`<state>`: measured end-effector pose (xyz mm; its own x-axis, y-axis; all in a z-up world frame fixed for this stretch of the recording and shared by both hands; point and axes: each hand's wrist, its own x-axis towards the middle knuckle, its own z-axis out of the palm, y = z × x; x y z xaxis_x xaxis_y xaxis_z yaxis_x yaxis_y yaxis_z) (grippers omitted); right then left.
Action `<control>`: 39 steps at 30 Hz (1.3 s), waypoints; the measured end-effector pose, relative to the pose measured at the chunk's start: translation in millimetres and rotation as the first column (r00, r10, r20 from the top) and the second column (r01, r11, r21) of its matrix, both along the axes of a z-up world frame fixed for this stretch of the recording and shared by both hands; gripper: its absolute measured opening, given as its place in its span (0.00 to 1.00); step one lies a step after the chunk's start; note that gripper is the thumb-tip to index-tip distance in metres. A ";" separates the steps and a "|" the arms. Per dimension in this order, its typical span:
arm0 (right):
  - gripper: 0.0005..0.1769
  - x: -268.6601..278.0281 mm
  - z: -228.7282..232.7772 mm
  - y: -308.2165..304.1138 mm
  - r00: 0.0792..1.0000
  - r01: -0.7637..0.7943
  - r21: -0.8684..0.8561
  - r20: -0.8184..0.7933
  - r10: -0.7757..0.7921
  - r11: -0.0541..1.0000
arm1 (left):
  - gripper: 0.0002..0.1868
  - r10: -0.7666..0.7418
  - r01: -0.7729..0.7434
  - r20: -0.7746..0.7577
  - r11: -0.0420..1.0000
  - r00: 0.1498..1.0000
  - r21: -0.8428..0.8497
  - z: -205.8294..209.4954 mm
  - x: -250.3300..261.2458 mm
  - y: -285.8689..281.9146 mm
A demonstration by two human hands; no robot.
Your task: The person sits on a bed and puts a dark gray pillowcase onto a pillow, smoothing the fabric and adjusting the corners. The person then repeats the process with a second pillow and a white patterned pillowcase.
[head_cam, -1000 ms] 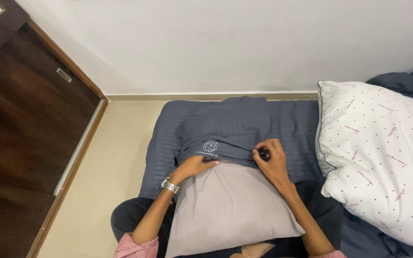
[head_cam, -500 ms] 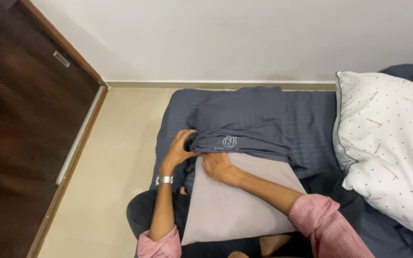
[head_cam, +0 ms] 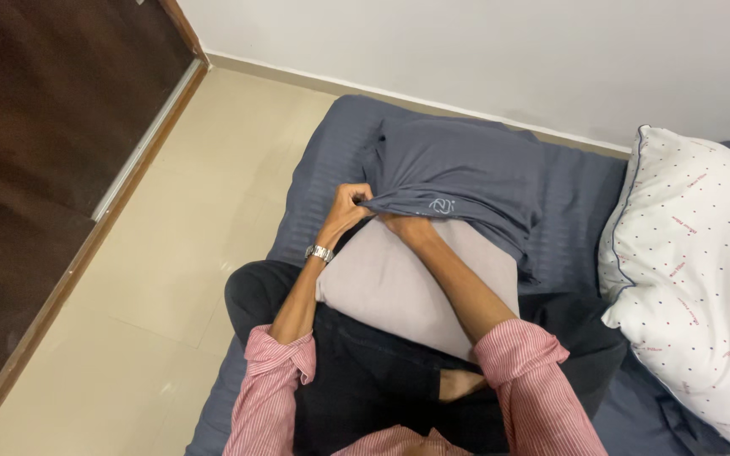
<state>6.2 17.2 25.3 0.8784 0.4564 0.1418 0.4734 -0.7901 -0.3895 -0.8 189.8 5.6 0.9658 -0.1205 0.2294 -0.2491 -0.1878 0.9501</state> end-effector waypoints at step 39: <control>0.27 -18.9 -140.4 -236.4 0.780 0.594 0.311 -0.449 -0.436 0.742 | 0.06 -0.495 0.492 -0.031 0.853 0.869 0.173 117.6 -99.7 -151.0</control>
<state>-12.7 -219.2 -115.1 0.9842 -0.1164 -0.1335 -0.1767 -0.5946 -0.7843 -100.5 38.8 123.2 0.7661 -0.6186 0.1747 -0.3646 -0.1943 0.9107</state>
